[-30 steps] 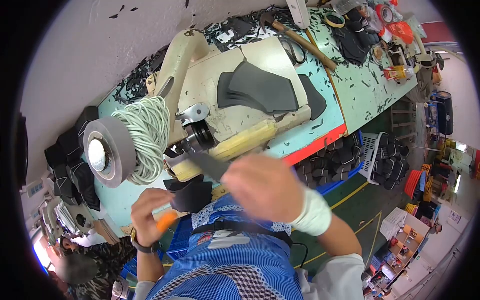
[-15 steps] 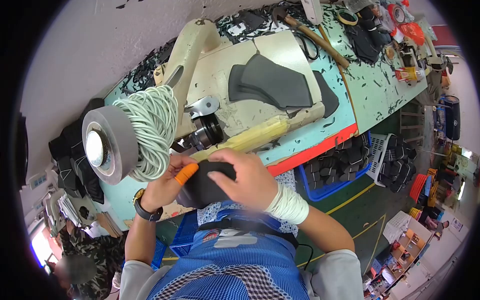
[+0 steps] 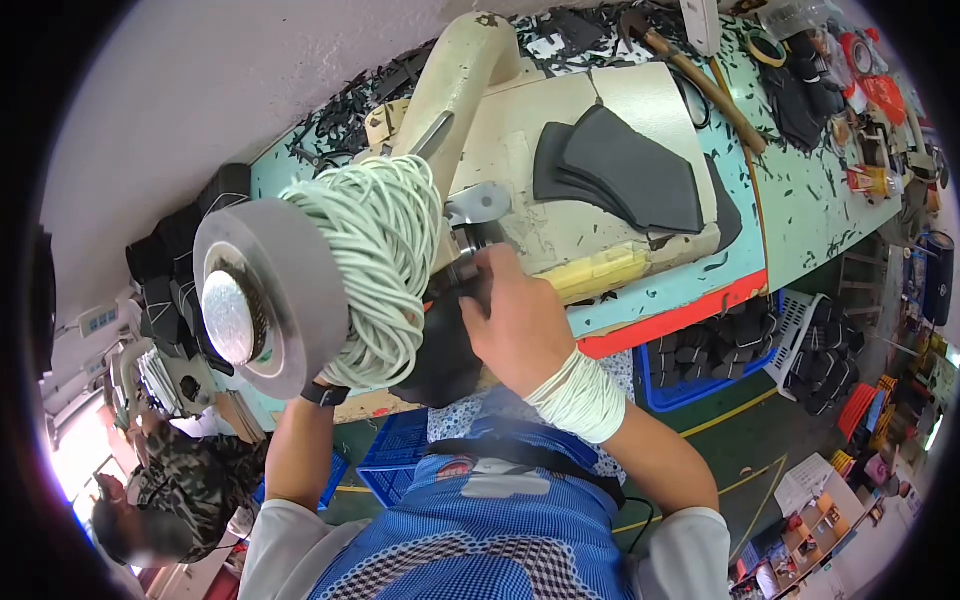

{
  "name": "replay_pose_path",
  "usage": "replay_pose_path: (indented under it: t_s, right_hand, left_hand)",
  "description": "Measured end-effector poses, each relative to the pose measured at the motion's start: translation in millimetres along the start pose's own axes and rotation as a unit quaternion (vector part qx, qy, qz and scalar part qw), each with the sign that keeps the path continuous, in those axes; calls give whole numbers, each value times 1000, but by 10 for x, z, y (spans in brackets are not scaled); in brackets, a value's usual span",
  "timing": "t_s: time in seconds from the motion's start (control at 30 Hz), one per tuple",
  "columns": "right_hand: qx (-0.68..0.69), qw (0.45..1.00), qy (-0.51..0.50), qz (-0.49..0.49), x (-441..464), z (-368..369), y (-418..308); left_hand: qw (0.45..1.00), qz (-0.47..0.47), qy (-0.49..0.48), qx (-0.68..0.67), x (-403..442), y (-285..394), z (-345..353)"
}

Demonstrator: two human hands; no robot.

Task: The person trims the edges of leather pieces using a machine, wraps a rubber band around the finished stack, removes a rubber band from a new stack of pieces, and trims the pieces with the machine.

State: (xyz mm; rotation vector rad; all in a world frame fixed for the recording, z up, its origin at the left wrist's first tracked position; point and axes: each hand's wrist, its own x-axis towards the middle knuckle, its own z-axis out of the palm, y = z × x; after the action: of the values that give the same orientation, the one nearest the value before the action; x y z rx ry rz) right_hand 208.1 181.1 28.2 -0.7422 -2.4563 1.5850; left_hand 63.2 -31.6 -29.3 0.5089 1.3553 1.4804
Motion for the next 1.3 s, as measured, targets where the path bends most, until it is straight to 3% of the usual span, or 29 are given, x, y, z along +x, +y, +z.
replay_pose_path:
  t_s: [0.07, 0.13, 0.23, 0.3, 0.37, 0.4, 0.43, 0.47, 0.5, 0.53, 0.57, 0.6, 0.73, 0.87, 0.93, 0.97, 1.0, 1.07, 1.13, 1.17, 1.23, 1.27, 1.3]
  right_hand:
    - [7, 1000, 10, 8, -16, -37, 12]
    - [-35, 998, -22, -45, -22, -229, 2]
    - [-25, 995, -92, -27, -62, -815, -330]
    - [-78, 995, 5, -60, -122, -1200, -547]
    - [-27, 978, 163, -128, -147, -1452, -505]
    - [-125, 962, 172, -172, -105, -1556, -434]
    - [-224, 934, 179, -215, -28, -1642, -325]
    - [-273, 930, 146, -199, 38, -1641, -109]
    - [-317, 924, 103, -186, 48, -1574, 139]
    - [-357, 917, 58, -171, 37, -1504, 323]
    - [-358, 913, 80, -179, -37, -1428, 337]
    - [-357, 909, 99, -189, -146, -1323, 317]
    - [-254, 939, 183, -145, -561, -868, 348]
    - [-106, 985, 31, -130, -814, -352, 189]
    - [-24, 997, -37, -63, -888, -120, 157]
    - [-2, 997, -64, -40, -903, -62, 183]
    - [-5, 997, -65, -40, -884, -43, 177]
    - [168, 969, -163, 75, -815, -22, 174]
    - [337, 921, -150, 124, -767, -16, 175]
    - [398, 889, -144, 172, -731, -89, 113]
    - [353, 910, -86, 198, -709, -184, 16]
    - [315, 931, -44, 181, -706, -162, 19]
    - [267, 950, -30, 161, -674, -153, -36]
  left_hand:
    - [999, -41, -13, 23, -64, 72, 207]
    - [995, -82, -22, 45, 33, 151, 376]
    - [984, -147, -50, 83, 280, 352, 310]
    - [974, -189, -71, 107, -205, 564, 5]
    - [962, -221, -93, 129, -112, 649, 152]
    - [947, -243, -35, 209, -182, 396, 69]
    - [949, -234, -44, 207, -220, 192, 110]
    - [912, -145, -40, 381, -265, 19, 162]
    - [840, -49, -31, 539, -341, -156, 196]
    - [803, 48, -82, 589, -493, -383, 158]
    - [752, 144, -128, 631, -604, -526, 112]
    - [837, -52, -41, 543, -599, -510, 297]
    - [826, -95, -9, 555, -728, -316, 512]
    - [798, -56, -29, 599, -844, -179, 562]
    - [884, -92, -95, 449, -827, -157, 477]
    - [907, -43, -88, 410, -679, 115, 545]
    - [931, -71, -103, 344, -582, 263, 538]
    - [958, -165, -133, 193, -415, 560, 557]
    - [963, -114, -171, 174, -274, 545, 475]
    - [958, -208, -151, 128, -216, 620, 459]
    - [996, -50, -67, -24, -152, 560, 582]
    - [992, -40, -76, 88, -116, 563, 521]
    - [992, -64, -44, 98, -100, 546, 555]
